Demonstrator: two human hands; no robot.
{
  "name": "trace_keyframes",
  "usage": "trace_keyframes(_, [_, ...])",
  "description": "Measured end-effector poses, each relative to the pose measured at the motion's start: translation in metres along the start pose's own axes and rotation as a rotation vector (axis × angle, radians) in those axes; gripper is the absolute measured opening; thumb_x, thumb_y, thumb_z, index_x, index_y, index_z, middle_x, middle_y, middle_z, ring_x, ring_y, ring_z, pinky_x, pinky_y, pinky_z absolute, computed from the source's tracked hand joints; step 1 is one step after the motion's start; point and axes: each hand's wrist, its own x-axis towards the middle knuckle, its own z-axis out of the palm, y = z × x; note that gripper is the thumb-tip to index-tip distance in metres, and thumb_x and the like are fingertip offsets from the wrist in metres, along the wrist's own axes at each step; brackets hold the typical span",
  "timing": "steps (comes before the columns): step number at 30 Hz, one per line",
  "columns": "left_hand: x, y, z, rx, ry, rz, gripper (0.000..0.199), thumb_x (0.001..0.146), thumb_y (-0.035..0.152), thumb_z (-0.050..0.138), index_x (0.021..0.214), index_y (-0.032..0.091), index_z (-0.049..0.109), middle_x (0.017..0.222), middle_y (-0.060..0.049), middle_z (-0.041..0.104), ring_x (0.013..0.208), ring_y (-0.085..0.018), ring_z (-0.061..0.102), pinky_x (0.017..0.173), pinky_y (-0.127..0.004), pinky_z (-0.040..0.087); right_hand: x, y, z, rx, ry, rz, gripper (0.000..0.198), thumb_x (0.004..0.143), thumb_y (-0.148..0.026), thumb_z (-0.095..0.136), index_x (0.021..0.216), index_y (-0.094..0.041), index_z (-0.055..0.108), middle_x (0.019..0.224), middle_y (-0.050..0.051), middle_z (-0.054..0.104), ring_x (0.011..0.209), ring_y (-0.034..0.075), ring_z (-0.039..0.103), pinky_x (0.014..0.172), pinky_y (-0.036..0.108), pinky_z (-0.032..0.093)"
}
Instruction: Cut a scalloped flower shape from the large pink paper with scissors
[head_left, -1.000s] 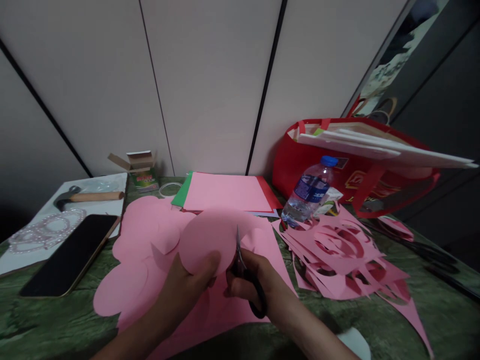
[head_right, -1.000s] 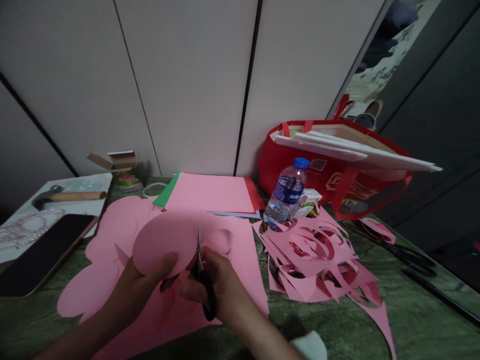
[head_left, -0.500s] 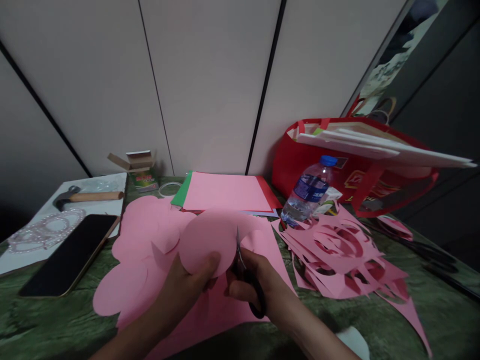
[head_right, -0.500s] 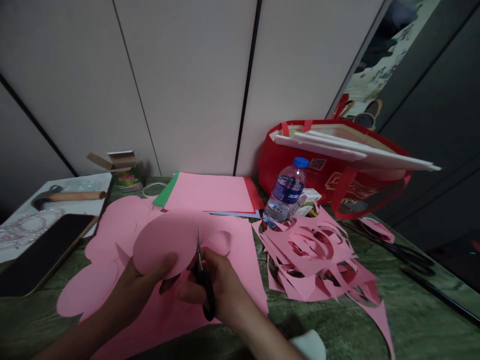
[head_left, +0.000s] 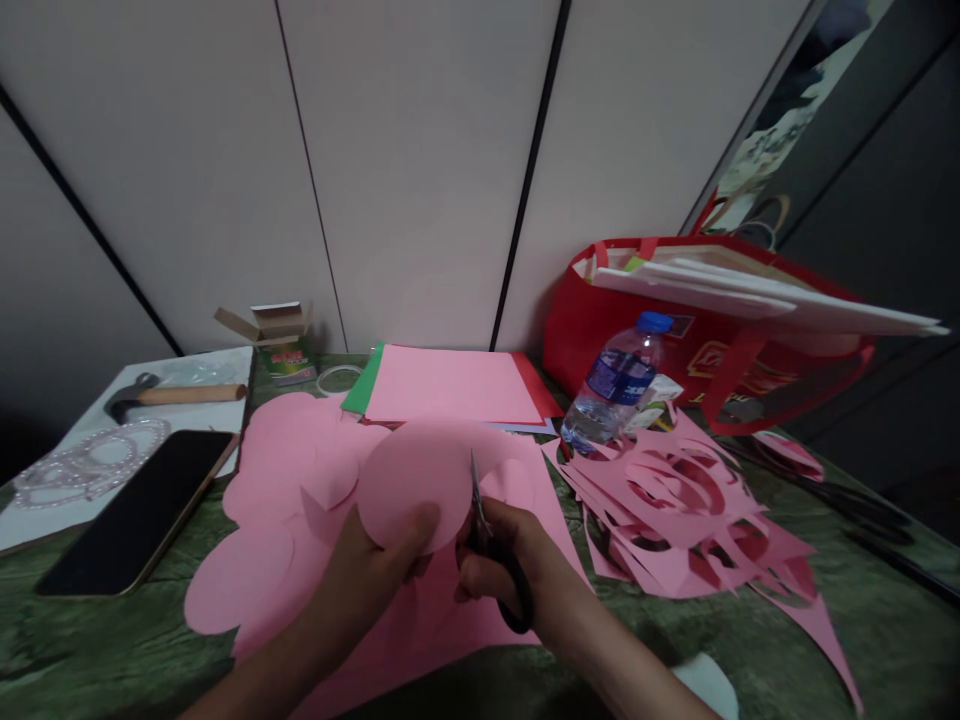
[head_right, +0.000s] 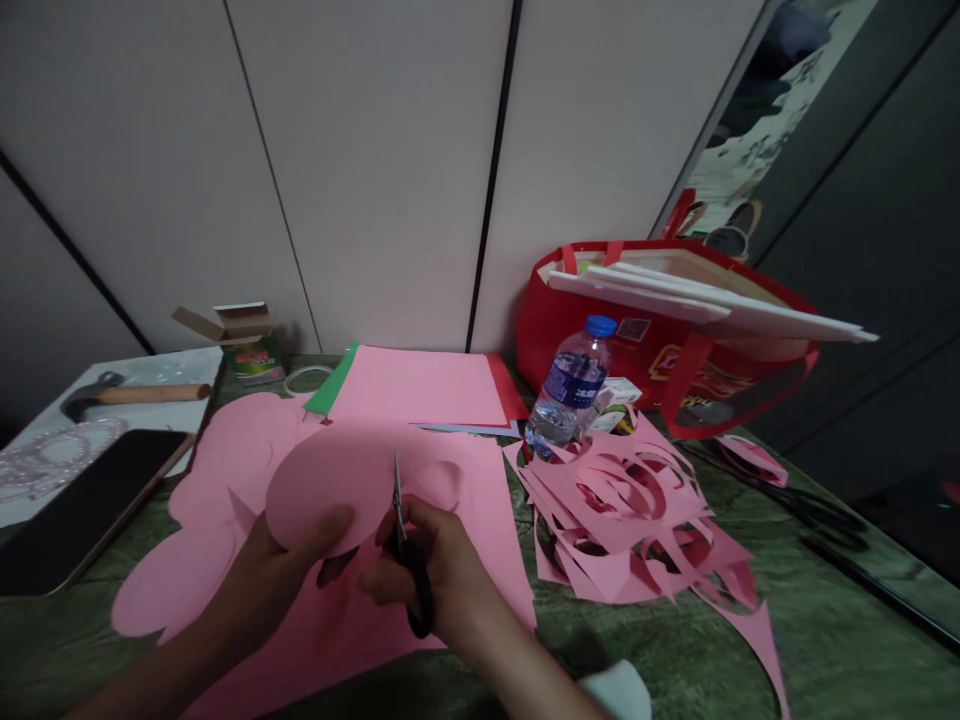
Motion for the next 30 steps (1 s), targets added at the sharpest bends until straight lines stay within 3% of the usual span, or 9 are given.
trace_keyframes(30, [0.0012,-0.0021,-0.0042,0.037,0.035,0.037,0.04,0.076,0.042,0.048,0.043,0.019,0.042,0.04,0.004,0.042,0.042,-0.011,0.041,0.046,-0.025,0.033,0.0003,0.0025,-0.0008,-0.056,0.026,-0.013,0.033,0.058,-0.039,0.073,0.064,-0.016,0.05,0.046,-0.008,0.046,0.038,0.006,0.043,0.04,0.02,0.042])
